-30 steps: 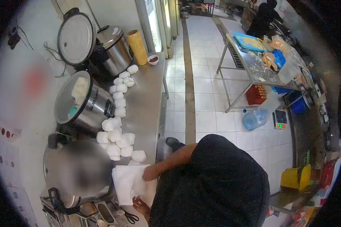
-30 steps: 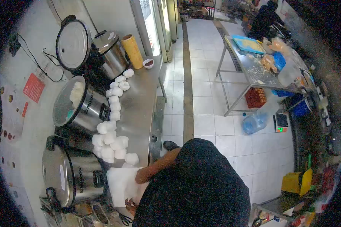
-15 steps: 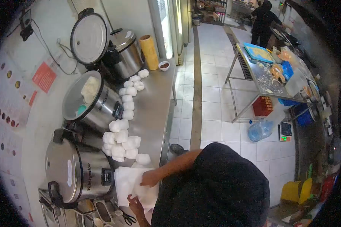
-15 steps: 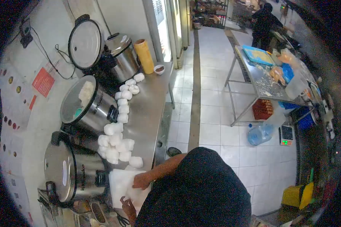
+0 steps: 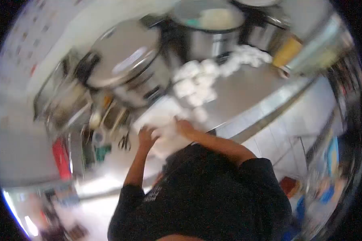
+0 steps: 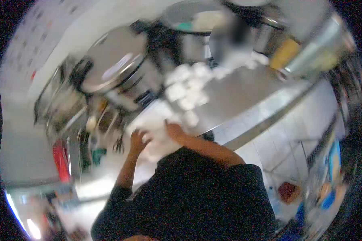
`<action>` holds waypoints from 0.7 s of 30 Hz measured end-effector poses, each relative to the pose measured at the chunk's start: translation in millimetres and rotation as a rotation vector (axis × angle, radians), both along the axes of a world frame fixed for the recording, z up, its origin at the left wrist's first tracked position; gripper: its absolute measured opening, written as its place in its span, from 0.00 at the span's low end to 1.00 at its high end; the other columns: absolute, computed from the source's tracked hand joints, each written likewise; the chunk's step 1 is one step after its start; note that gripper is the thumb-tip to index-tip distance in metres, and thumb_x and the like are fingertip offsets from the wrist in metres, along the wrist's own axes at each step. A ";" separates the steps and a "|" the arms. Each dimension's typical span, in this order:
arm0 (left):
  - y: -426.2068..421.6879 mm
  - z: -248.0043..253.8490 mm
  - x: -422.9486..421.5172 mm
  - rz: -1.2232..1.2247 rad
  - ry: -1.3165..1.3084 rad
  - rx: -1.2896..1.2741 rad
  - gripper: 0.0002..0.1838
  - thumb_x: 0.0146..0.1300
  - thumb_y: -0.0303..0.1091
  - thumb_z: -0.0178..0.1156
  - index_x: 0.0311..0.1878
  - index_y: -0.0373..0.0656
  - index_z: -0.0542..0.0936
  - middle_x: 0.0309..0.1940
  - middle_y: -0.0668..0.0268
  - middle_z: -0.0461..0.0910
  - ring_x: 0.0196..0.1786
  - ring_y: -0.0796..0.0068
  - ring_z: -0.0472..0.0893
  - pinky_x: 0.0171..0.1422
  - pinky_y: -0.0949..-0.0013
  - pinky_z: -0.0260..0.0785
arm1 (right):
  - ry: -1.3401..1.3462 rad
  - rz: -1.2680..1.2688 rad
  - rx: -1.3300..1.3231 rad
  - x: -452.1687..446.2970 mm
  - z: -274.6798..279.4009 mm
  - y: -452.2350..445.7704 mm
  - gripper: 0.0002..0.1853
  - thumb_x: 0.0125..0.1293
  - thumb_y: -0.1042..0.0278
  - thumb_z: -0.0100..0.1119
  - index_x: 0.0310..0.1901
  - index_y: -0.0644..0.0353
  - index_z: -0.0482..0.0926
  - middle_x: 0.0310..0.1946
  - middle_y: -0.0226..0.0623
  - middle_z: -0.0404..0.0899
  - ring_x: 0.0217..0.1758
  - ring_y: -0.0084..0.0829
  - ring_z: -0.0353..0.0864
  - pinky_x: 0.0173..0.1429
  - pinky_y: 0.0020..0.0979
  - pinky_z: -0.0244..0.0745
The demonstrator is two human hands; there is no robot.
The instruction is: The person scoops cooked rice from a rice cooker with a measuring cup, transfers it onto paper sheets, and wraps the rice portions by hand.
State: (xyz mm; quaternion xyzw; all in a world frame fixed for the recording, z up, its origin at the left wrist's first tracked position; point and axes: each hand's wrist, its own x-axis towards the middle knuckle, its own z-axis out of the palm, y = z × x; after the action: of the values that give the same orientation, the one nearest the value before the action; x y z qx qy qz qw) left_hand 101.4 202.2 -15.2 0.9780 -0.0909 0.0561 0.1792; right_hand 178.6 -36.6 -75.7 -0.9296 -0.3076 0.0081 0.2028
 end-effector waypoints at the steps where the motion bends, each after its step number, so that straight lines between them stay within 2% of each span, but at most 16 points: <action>1: -5.4 4.0 8.0 0.042 -0.076 0.138 0.25 0.49 0.48 0.71 0.50 0.52 0.81 0.51 0.60 0.78 0.61 0.49 0.70 0.66 0.51 0.61 | 0.307 0.035 -0.164 18.4 54.6 -0.5 0.28 0.55 0.65 0.65 0.55 0.71 0.73 0.39 0.53 0.81 0.44 0.47 0.82 0.46 0.45 0.78; 2: -5.1 -2.7 15.6 -0.015 -0.087 0.115 0.21 0.47 0.46 0.72 0.45 0.51 0.83 0.49 0.58 0.78 0.59 0.52 0.71 0.65 0.51 0.61 | 0.352 0.059 -0.220 28.4 68.2 0.1 0.19 0.51 0.65 0.69 0.42 0.69 0.81 0.44 0.51 0.80 0.47 0.47 0.81 0.47 0.44 0.78; 3: -13.9 6.5 21.0 0.034 0.168 0.075 0.14 0.47 0.43 0.70 0.37 0.49 0.84 0.42 0.57 0.79 0.53 0.56 0.75 0.61 0.54 0.65 | 0.039 0.021 -0.198 24.1 55.2 1.6 0.12 0.49 0.64 0.69 0.30 0.66 0.83 0.43 0.49 0.81 0.47 0.44 0.81 0.44 0.43 0.79; 4: -20.0 -1.9 21.5 0.194 0.244 0.039 0.10 0.51 0.43 0.67 0.34 0.49 0.84 0.35 0.58 0.80 0.44 0.58 0.79 0.50 0.57 0.72 | -0.189 0.082 -0.179 24.5 105.3 -3.2 0.09 0.50 0.65 0.67 0.28 0.63 0.84 0.38 0.45 0.82 0.41 0.42 0.83 0.40 0.43 0.79; 7: -31.5 7.2 -17.1 0.186 0.204 0.077 0.11 0.55 0.42 0.64 0.36 0.46 0.82 0.30 0.58 0.80 0.39 0.57 0.80 0.40 0.57 0.74 | 0.128 0.165 -0.219 11.8 88.4 1.7 0.08 0.54 0.68 0.62 0.29 0.64 0.84 0.37 0.43 0.81 0.36 0.44 0.84 0.38 0.42 0.79; 8: -34.3 -13.6 -28.6 0.160 0.182 0.099 0.16 0.57 0.39 0.62 0.45 0.41 0.80 0.34 0.57 0.80 0.39 0.58 0.80 0.38 0.59 0.76 | 0.110 0.173 -0.227 2.1 85.6 -1.3 0.11 0.56 0.68 0.58 0.36 0.66 0.84 0.35 0.44 0.83 0.35 0.47 0.84 0.41 0.44 0.80; 11: -79.6 -5.4 -48.0 0.390 -0.026 -0.135 0.32 0.53 0.38 0.64 0.62 0.38 0.70 0.42 0.54 0.76 0.45 0.56 0.79 0.42 0.58 0.76 | -0.266 0.288 -0.166 -37.0 49.7 -17.6 0.12 0.59 0.70 0.53 0.40 0.70 0.79 0.31 0.49 0.81 0.34 0.46 0.84 0.39 0.41 0.80; 12: -92.9 24.1 -49.8 0.379 0.093 -0.152 0.49 0.49 0.38 0.66 0.74 0.40 0.54 0.47 0.52 0.71 0.49 0.51 0.76 0.50 0.56 0.75 | -0.122 0.302 -0.123 -33.5 45.0 -18.6 0.16 0.60 0.70 0.52 0.47 0.71 0.75 0.26 0.50 0.80 0.33 0.46 0.84 0.39 0.43 0.80; 15: -111.7 57.0 -32.9 0.405 0.179 -0.070 0.56 0.44 0.39 0.69 0.76 0.46 0.48 0.46 0.49 0.70 0.51 0.46 0.74 0.54 0.53 0.71 | 0.206 0.397 -0.212 -16.4 64.9 -13.9 0.21 0.61 0.73 0.50 0.55 0.73 0.71 0.27 0.52 0.80 0.33 0.49 0.83 0.38 0.45 0.79; 16: -118.0 72.5 -19.4 0.469 0.373 0.094 0.57 0.40 0.45 0.74 0.75 0.55 0.54 0.49 0.47 0.70 0.53 0.45 0.74 0.52 0.58 0.74 | 0.258 0.359 -0.139 -11.3 64.6 -9.3 0.22 0.61 0.71 0.51 0.57 0.73 0.70 0.31 0.55 0.80 0.34 0.51 0.83 0.40 0.45 0.79; 18: -110.4 33.8 1.2 0.566 0.477 0.123 0.55 0.40 0.43 0.74 0.74 0.56 0.56 0.49 0.47 0.70 0.54 0.45 0.74 0.53 0.55 0.73 | 0.344 0.282 0.006 5.9 63.6 -1.6 0.26 0.62 0.69 0.53 0.60 0.72 0.67 0.37 0.60 0.81 0.35 0.54 0.83 0.43 0.47 0.79; 19: -112.4 27.7 8.0 0.621 0.532 0.135 0.55 0.40 0.43 0.75 0.73 0.56 0.57 0.49 0.46 0.69 0.54 0.45 0.73 0.53 0.53 0.72 | 0.371 0.277 -0.007 2.9 63.5 -1.2 0.27 0.62 0.69 0.52 0.62 0.73 0.65 0.36 0.59 0.81 0.36 0.55 0.82 0.43 0.47 0.78; 20: -122.9 26.1 8.5 0.682 0.477 0.018 0.48 0.44 0.39 0.73 0.70 0.53 0.60 0.50 0.45 0.69 0.58 0.44 0.70 0.57 0.50 0.69 | 0.396 0.274 -0.023 -3.2 67.3 -6.6 0.28 0.63 0.70 0.51 0.64 0.74 0.62 0.34 0.59 0.81 0.36 0.56 0.82 0.43 0.47 0.78; 21: -129.4 11.6 -1.9 0.679 0.301 -0.031 0.40 0.50 0.37 0.69 0.68 0.51 0.63 0.52 0.43 0.69 0.59 0.42 0.70 0.60 0.48 0.66 | 0.411 0.263 -0.037 -9.7 70.3 -9.1 0.30 0.64 0.71 0.50 0.66 0.74 0.60 0.32 0.58 0.81 0.36 0.57 0.82 0.42 0.47 0.77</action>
State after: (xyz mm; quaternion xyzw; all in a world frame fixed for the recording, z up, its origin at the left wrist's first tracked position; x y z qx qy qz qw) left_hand 99.5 72.8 -3.6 0.9469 0.2669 -0.0306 0.1767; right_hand 169.0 -45.7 -5.4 -0.8640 -0.3779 0.2292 0.2411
